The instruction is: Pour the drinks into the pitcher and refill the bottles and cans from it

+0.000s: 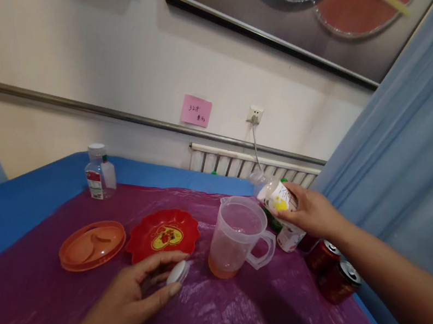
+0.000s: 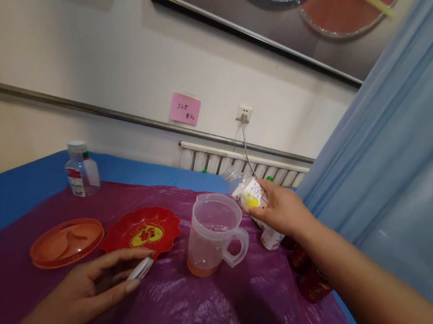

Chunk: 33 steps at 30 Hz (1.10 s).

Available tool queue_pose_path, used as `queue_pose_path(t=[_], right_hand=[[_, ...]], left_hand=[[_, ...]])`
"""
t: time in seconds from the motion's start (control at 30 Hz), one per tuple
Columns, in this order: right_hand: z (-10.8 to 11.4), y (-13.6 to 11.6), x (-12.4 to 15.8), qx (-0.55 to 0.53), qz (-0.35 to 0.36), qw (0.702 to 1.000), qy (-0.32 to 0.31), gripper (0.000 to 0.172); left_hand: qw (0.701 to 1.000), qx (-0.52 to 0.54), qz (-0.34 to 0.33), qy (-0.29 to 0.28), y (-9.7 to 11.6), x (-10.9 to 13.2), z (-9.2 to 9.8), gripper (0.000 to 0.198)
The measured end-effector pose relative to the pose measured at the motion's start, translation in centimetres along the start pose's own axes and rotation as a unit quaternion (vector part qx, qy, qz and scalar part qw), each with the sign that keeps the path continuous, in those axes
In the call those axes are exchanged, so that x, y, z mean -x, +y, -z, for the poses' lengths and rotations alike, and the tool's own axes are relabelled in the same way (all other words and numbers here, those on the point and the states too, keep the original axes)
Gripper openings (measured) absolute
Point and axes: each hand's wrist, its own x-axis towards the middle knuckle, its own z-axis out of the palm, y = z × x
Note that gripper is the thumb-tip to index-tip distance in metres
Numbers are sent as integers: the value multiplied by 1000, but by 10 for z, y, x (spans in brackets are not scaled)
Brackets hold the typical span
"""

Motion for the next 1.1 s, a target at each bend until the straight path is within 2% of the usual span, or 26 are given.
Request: queue_pose_path(t=[0.07,0.13,0.2,0.27,0.33,0.47,0.57,0.67,0.73,0.9,1.1], right_hand=[[-2,1,6,-79,-72,994,29,49],[-4,-6,16,-171,-107,976,80,49],[-7,-23,33,-294,-104,942,120,50],[-15,-48,57,-391,-77,907,134,54],[-32,-76,80,-423,-28,898,119,54],[-90,-112,110,-402,47,907,117,63],[-134,-116,115,-343,64,924,155,72],[-161,-110,115,-279,75,937,196,72],[-170,-107,115,-249,86,942,210,72],[-180,-104,118,-216,94,945,225,71],[-184,-97,121,-213,101,948,215,72]], left_hand=[[1000,-7,-19,-9,10,-9,0,39],[999,-9,-46,-11,24,-16,-2,38],[997,-2,-82,9,41,-20,-4,35],[991,10,-124,38,59,-22,-7,33],[983,19,-172,67,77,-20,-10,33],[967,-6,-245,74,96,-13,-14,33],[955,-107,-272,40,92,-10,-12,34],[928,-225,-297,-1,80,-10,-7,34],[910,-272,-313,-12,73,-10,-5,35],[880,-330,-341,-2,66,-9,-7,38],[880,-341,-327,-55,71,-15,-8,33]])
